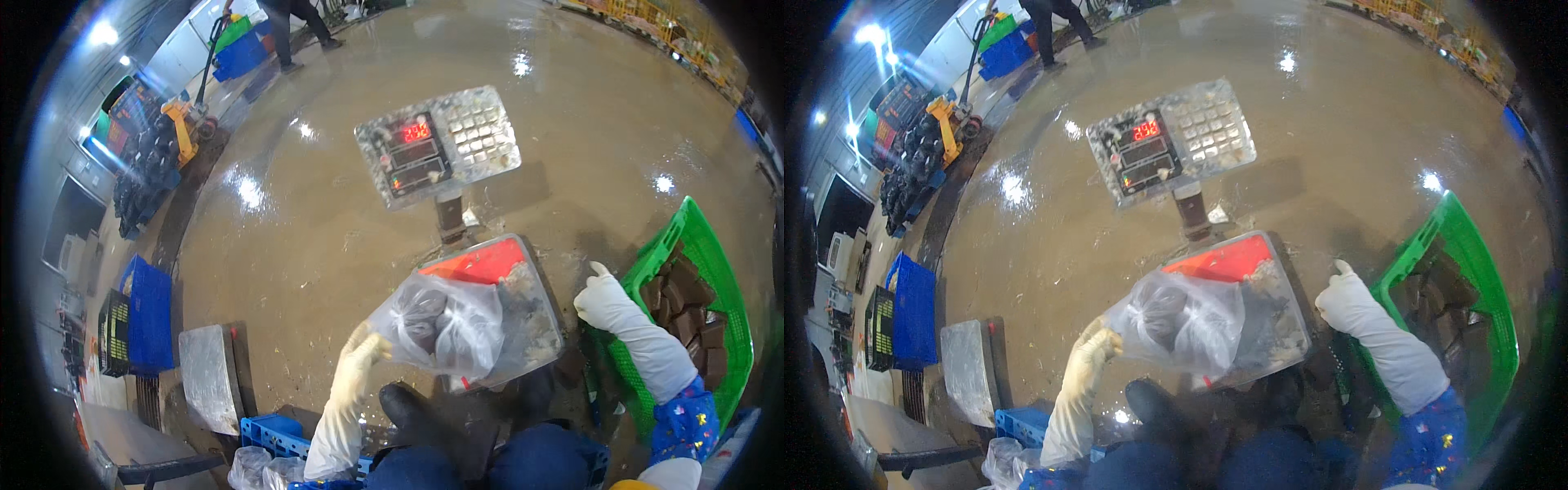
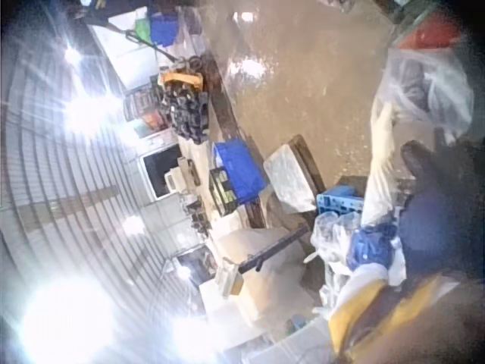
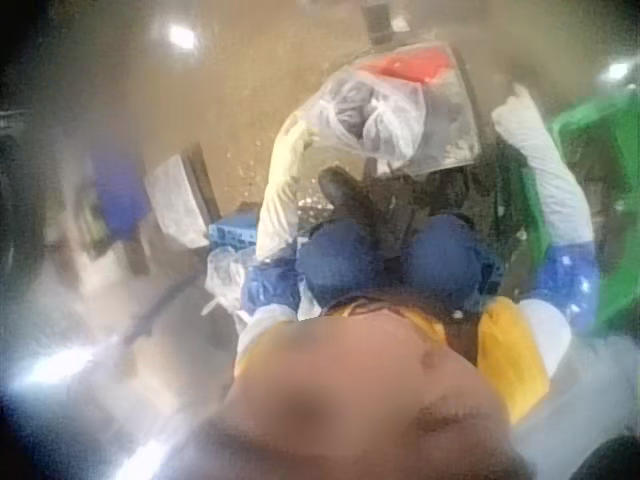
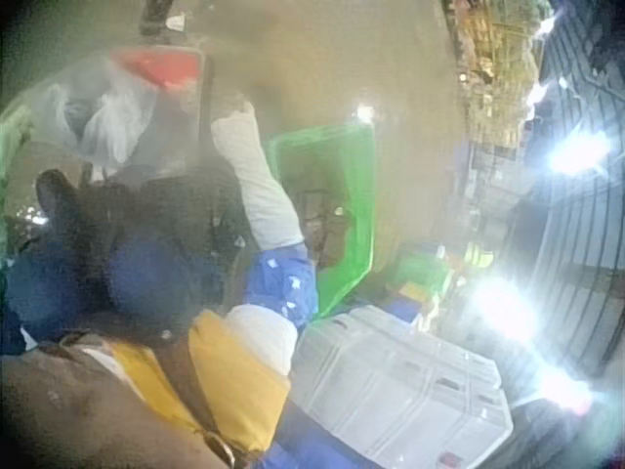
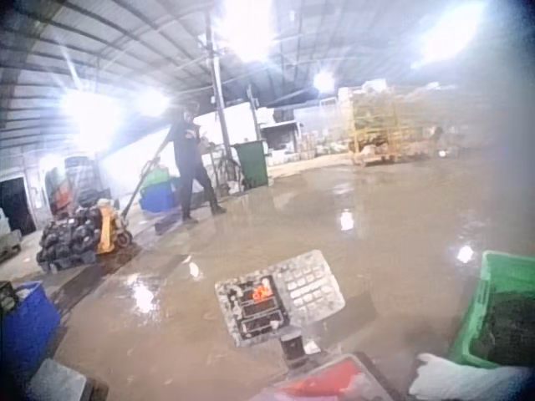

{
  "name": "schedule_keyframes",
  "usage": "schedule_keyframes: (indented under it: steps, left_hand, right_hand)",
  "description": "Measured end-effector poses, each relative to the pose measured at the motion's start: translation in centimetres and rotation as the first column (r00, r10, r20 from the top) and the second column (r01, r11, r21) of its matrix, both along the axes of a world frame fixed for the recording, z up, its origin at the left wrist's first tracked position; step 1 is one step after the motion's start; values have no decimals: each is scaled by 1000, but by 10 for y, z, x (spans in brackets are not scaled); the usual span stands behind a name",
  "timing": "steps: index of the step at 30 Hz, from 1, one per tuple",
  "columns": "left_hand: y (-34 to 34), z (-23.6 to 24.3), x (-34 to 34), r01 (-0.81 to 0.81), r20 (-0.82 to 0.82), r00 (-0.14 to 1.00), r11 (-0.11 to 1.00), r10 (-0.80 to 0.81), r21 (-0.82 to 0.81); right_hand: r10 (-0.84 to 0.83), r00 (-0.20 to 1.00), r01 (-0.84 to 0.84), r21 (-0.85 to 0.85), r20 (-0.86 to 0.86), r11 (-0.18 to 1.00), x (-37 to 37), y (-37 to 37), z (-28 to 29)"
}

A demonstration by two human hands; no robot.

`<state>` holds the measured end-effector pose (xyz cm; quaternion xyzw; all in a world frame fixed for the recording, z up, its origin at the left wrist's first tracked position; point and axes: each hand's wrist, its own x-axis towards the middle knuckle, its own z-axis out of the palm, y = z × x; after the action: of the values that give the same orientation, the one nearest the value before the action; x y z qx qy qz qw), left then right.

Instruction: The person sits on the floor and repeatedly picks brown rectangular blocks from a green crate, places them into clear plastic bags on a digital scale, ties the bags, and sets them aside. The process is repeated for multiple units.

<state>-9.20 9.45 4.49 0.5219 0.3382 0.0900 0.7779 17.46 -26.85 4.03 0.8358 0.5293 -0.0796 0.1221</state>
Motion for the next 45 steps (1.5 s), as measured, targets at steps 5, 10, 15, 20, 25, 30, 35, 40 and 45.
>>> schedule_keyframes:
  steps: [5, 10, 15, 20, 25, 30, 35, 40, 45]
  left_hand:
    - [-58, 47, 49, 221, 69, 973, 975, -220, -9]
    - [-58, 88, 30, 92, 101, 991, 993, -84, -77]
    - [-46, 63, 13, 24, 88, 996, 994, -14, -107]
    - [-75, 131, 36, 76, 158, 981, 968, -116, 239]
    - [-60, 109, 56, 58, 182, 981, 995, -72, 82]
    - [-99, 47, 75, 397, 240, 882, 914, -405, 81]
    - [-112, 57, 84, 635, -233, 631, 320, -740, 703]
    - [-86, 4, 75, 363, -89, 710, 254, -699, 897]
    - [-92, -58, 89, 507, 210, 795, 813, -570, 287]
  right_hand:
    - [-175, 775, 564, 539, -607, 626, -77, 51, 60]
    - [-345, 446, 866, 301, -826, 398, -67, 79, -52]
    - [-213, 507, 822, 394, -835, 412, -59, 34, -28]
    - [629, 50, 929, 268, -775, 256, -68, 46, 67]
    - [286, 127, 946, 203, -950, 252, -67, 55, 96]
    - [111, 249, 868, 273, -962, 415, -79, 72, 44]
    - [-180, 781, 550, 522, -598, 652, -73, 95, 16]
    - [1, 454, 794, 405, -891, 453, -87, 92, 36]
    - [-138, 613, 690, 442, -778, 573, -75, 83, 48]
